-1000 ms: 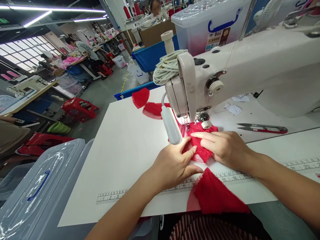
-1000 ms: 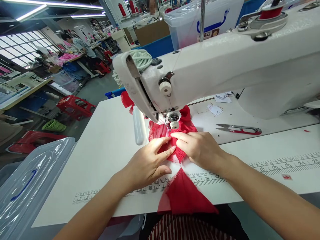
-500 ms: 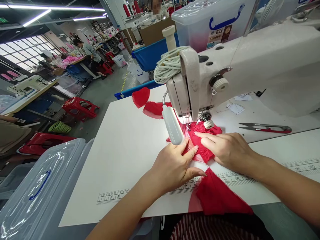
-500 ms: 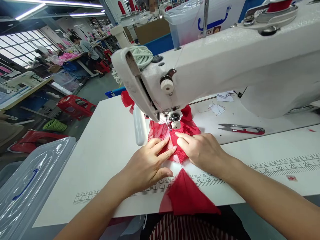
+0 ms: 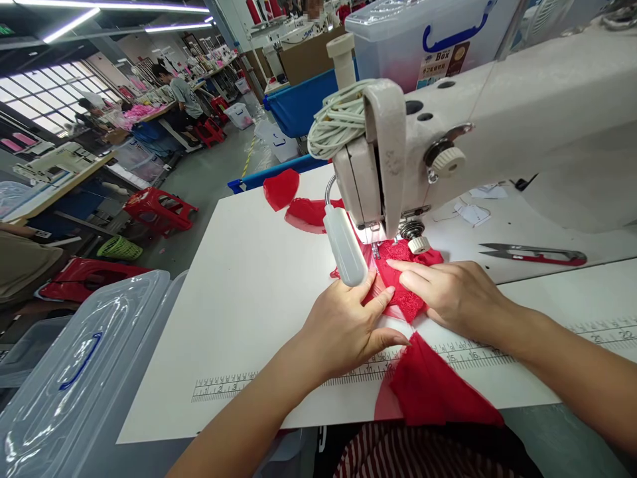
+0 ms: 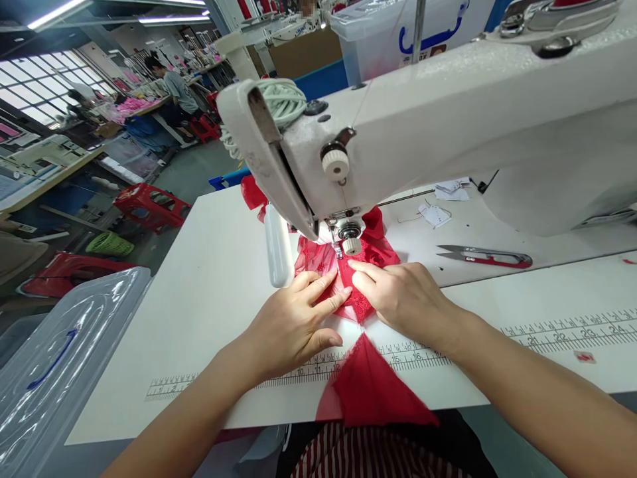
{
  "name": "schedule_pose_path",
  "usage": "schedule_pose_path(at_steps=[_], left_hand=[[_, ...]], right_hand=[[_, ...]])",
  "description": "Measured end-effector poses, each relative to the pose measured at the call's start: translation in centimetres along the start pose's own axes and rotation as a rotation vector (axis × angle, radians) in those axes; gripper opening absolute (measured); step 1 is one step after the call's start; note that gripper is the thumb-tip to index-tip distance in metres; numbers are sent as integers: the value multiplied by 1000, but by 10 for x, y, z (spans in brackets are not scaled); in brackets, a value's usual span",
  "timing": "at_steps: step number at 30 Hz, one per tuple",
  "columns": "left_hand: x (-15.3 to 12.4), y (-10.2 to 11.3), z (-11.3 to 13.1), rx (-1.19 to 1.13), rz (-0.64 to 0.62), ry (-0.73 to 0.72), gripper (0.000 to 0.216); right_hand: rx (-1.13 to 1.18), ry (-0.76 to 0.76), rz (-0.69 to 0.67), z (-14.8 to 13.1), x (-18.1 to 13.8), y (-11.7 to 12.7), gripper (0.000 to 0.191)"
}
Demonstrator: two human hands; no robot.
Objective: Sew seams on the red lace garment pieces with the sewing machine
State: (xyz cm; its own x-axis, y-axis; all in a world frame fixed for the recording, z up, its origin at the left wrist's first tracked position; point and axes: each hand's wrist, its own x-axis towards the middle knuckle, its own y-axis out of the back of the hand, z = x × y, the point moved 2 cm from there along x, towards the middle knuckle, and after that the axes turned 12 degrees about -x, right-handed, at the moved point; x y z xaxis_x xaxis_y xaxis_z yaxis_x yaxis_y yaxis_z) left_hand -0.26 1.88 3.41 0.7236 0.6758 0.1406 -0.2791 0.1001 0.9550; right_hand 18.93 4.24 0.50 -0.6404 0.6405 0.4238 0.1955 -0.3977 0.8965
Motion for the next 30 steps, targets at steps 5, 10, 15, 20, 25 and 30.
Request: schedule_pose_path(at_steps=[5,10,15,20,25,30], left_hand=[[2,-2,-3,19,18,-12,86],[2,-4,-7,49,26,4,83],[4,-4,-11,74,29,24,81],[5,-6,-13,109,32,45,80],[4,-10,-8,118,120,-33,92],[3,-14,-4,155,120,-61,94]], right_hand=[[1,-18,27,2,3,0,45],[12,-39,-21,4,4,-4,42],[2,-59,-46,6,6,-5,45],[-19,-73,-68,7,7,-4,48],[15,11,87,6,5,-1,36],[-24,28,97,5,5,-3,28]])
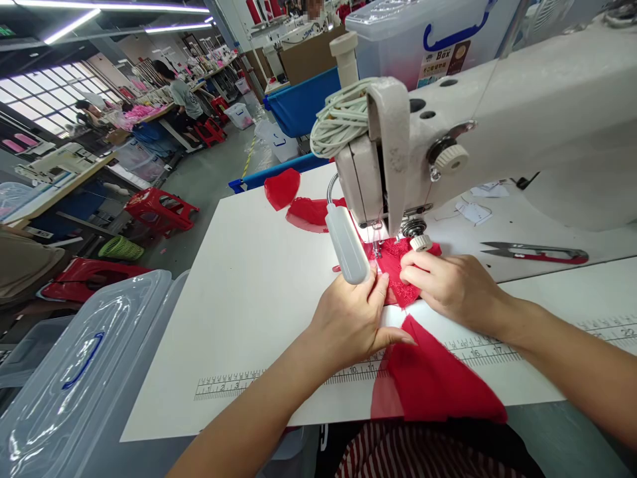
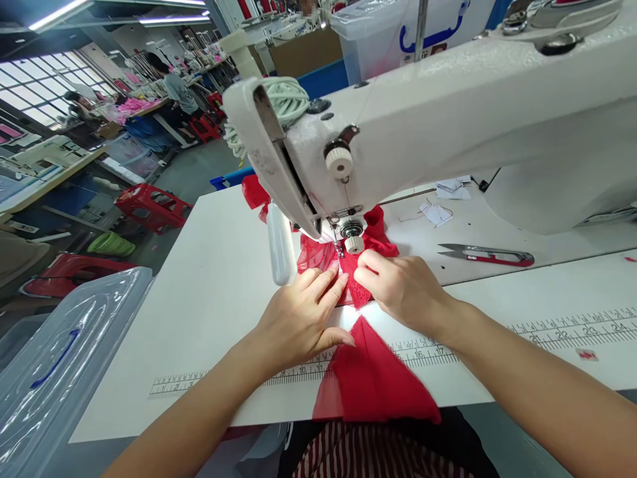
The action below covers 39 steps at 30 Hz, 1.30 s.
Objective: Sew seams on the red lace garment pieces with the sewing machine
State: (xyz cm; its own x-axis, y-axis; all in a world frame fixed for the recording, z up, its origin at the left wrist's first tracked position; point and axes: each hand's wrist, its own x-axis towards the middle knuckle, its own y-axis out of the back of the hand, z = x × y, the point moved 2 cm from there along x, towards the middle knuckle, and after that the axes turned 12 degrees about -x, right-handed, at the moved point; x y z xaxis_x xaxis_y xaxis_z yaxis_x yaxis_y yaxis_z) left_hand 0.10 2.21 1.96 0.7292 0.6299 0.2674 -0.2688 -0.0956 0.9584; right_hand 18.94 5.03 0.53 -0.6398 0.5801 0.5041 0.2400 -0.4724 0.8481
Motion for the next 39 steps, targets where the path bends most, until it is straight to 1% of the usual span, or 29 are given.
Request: schedule_pose_path(at_steps=[7,13,18,22,25,30,32,36,37,39], left_hand=[[2,3,2,-6,-5,-11,94],[-1,0,1,6,6,-6,90],[-1,-2,-1,56,10,-1,89],[-1,-3,-3,83,10,14,87],[-2,-4,-3,95,8,22,84],[-3,-3,-1,139,-30,77,79],[-1,-3,-1,154,-20,99,69],[3,-4,-2,119,73,112,26],[3,-6,-3,101,98,111,22],[4,-10,-7,62,143,107,25]], right_hand=[[-17,-29,-21,1,-1,-1,24],[-27,-51,-44,2,-1,-2,25],[-33,-75,-34,3,0,-4,24],[-7,-93,-11,4,2,-4,22],[14,-119,-26,5,3,-5,22],[44,-142,-26,7,3,-5,25],[38,-129,-20,7,3,-5,25],[-6,-104,-14,5,2,-6,22],[-17,-106,-14,5,1,-5,20],[-39,-114,-9,4,1,-3,18]])
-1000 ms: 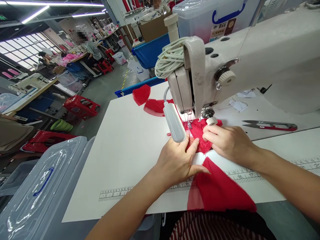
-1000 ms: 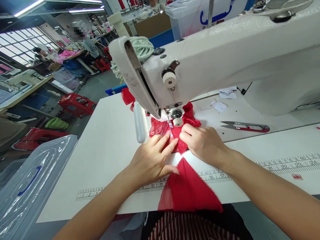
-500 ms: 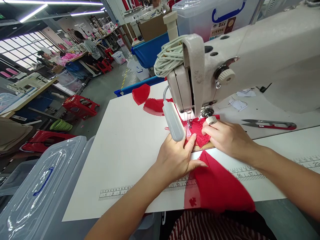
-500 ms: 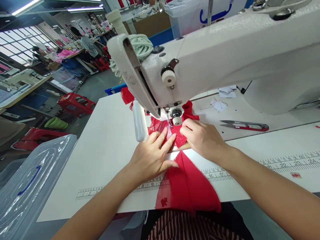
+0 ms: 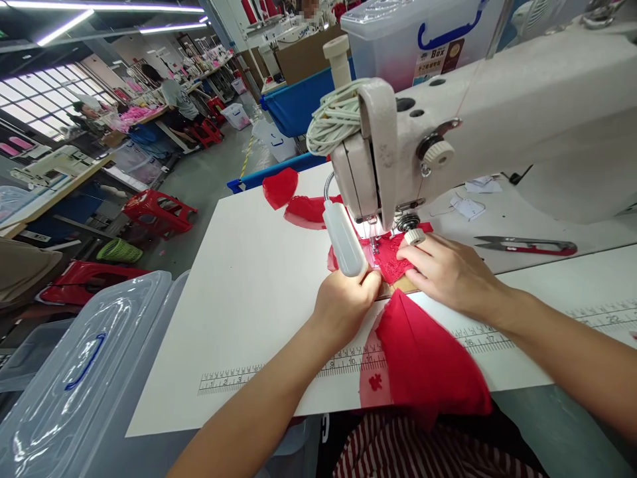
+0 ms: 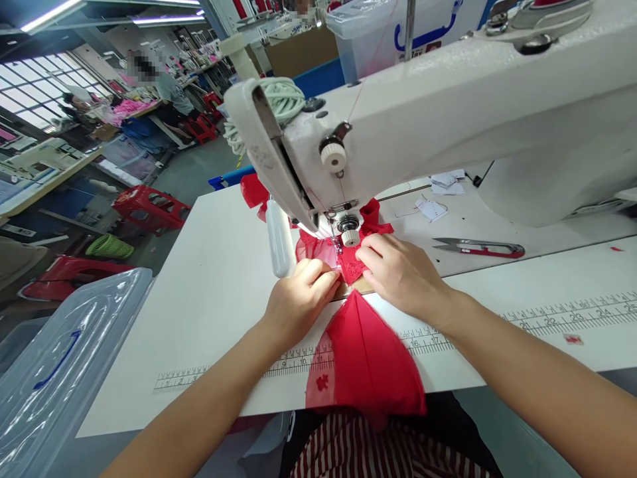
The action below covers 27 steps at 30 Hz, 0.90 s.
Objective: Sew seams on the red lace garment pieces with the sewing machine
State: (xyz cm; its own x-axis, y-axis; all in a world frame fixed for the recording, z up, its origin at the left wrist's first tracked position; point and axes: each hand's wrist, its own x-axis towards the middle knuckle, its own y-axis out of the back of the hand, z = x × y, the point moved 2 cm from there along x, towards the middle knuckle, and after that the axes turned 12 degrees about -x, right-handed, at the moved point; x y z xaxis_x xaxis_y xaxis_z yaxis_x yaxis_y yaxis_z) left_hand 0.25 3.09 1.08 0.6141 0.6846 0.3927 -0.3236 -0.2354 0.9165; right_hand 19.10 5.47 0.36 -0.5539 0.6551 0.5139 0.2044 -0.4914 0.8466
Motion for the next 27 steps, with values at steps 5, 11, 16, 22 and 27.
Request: schedule_pose_path(at_steps=[5,11,16,22,27], left_hand=[[7,-6,-10,-347,114,23,23],[16,-4,-19,-804,5,384,22],[17,-3,-21,-838,33,271,18],[15,-12,-24,-739,105,214,10],[10,-15,-20,-476,96,71,20]], right_hand=[[14,62,-63,-8,4,12,21],[98,-24,-203,-11,17,11,28],[333,-250,-104,-6,13,-4,26],[220,-80,7,-10,7,-1,26],[36,-28,-26,-7,2,1,21]])
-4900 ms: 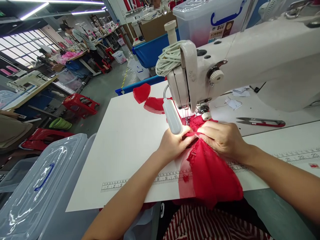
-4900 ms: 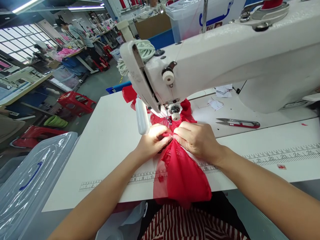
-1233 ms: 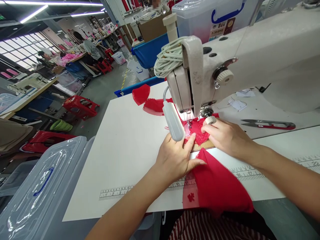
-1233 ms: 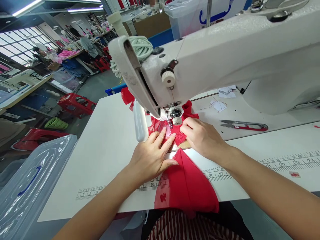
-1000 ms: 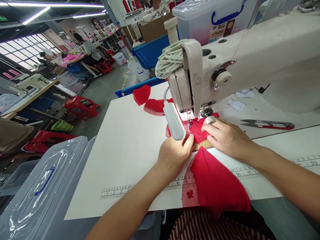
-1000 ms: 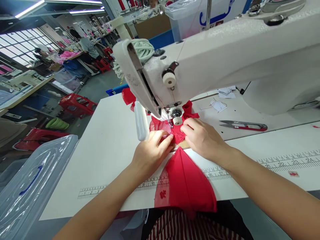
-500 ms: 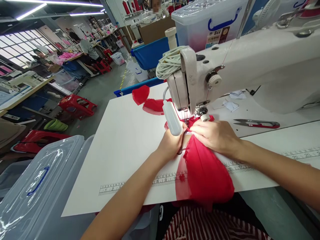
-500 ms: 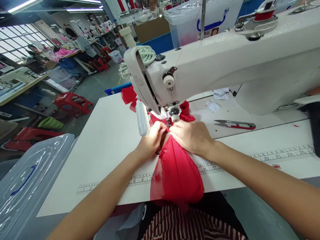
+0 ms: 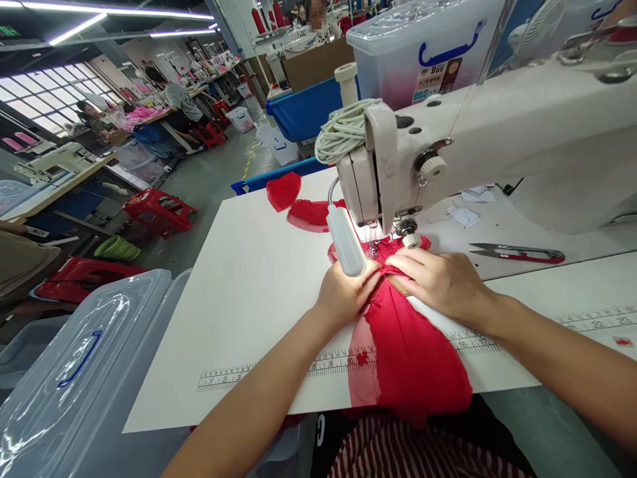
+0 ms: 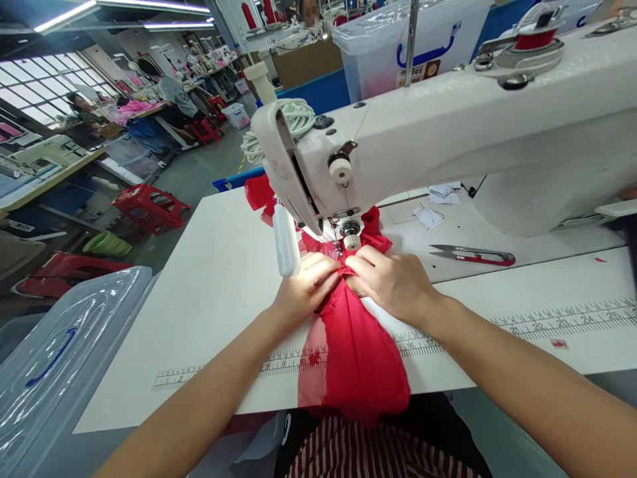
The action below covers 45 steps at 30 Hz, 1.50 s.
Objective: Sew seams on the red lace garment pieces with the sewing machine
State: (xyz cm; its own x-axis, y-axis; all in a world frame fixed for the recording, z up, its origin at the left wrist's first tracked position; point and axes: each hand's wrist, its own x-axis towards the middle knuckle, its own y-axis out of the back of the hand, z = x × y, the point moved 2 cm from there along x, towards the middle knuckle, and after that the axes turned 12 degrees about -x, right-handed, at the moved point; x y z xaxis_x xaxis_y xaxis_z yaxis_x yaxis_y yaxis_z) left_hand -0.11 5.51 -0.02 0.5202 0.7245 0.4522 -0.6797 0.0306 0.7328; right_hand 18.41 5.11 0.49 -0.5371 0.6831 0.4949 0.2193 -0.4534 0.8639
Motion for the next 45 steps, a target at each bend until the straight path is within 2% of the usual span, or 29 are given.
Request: schedule_pose_path(at_steps=[4,8,11,14,19,27,33,37,45], left_hand=[[-4,-2,9,245,-62,-79,29],[-7,3,24,318,-147,-125,34],[-11,6,34,304,-214,-104,59],[-17,5,40,344,-181,-115,83],[-22,-1,40,410,-135,-131,92],[-20,-2,38,425,-128,-145,96],[-18,-3,34,459,-127,-130,96],[-15,-2,32,481,-138,-118,96],[-16,-1,31,531,-147,-123,95]], right_hand=[[-93,28,-52,1,-1,1,28],[-129,47,-59,2,1,2,24],[-117,44,-62,2,1,3,22],[-107,36,-60,2,2,4,22],[-95,38,-62,3,3,6,23],[-136,-2,-126,5,3,1,20],[-179,-6,-87,5,6,0,22],[-204,-36,-115,6,7,-4,22],[-134,-42,-85,7,6,-6,27]])
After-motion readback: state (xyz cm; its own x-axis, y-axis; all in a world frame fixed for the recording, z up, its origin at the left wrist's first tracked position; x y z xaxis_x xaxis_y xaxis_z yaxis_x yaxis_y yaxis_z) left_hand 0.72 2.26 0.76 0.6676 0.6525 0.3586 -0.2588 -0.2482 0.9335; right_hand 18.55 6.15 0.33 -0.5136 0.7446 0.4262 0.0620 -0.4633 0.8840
